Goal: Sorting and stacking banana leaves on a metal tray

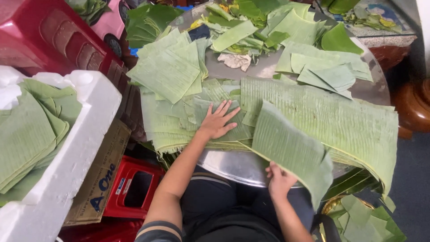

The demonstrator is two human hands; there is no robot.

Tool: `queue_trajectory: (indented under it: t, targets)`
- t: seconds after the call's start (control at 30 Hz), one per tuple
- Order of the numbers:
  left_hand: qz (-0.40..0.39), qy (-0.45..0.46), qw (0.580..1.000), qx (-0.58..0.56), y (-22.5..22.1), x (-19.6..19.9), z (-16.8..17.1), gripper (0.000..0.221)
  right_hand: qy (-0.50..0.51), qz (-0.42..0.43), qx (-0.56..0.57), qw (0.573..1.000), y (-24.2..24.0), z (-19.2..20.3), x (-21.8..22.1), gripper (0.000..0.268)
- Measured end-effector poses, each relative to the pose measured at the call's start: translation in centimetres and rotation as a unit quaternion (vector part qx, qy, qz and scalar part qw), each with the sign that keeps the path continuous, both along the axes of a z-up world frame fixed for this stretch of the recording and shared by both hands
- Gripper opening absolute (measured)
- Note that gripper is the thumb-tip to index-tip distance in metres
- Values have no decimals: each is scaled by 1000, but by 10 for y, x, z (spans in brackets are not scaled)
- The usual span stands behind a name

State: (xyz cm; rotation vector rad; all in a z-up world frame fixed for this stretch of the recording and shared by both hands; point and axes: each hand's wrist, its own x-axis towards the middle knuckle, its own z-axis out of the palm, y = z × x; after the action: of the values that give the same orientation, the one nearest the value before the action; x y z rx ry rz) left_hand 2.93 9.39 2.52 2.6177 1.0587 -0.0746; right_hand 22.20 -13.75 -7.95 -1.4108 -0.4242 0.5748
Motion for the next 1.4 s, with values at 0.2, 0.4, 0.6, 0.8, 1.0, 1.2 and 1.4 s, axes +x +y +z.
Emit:
queue_trajectory:
  t: [0.2, 0.4, 0.6, 0.8, 1.0, 1.2, 1.4]
  targets:
    - [-1, -45, 999, 2, 4, -2, -11, 80, -9, 74, 84, 994, -84, -76, -18, 25]
    - [-39, -90, 994, 39, 8, -6, -24, 88, -162, 34, 211, 963, -131, -31, 19, 20]
    - [-40, -46, 998, 19, -5, -19, 0, 80, -326, 6, 277, 904, -83, 29, 62, 70]
    - [421, -164, 881, 142, -13, -31, -12, 80, -159, 79, 117, 977, 1, 15, 67, 10]
    - [450, -139, 873, 126, -17, -18, -4, 63, -22, 152, 114, 981, 47, -16, 42, 12]
    - [434, -226, 861, 139, 29, -21, -69, 21, -18, 171, 76, 982, 19, -21, 48, 10]
    - [202, -421, 822, 328, 10, -20, 20, 24, -132, 210, 2, 969, -50, -65, 59, 7]
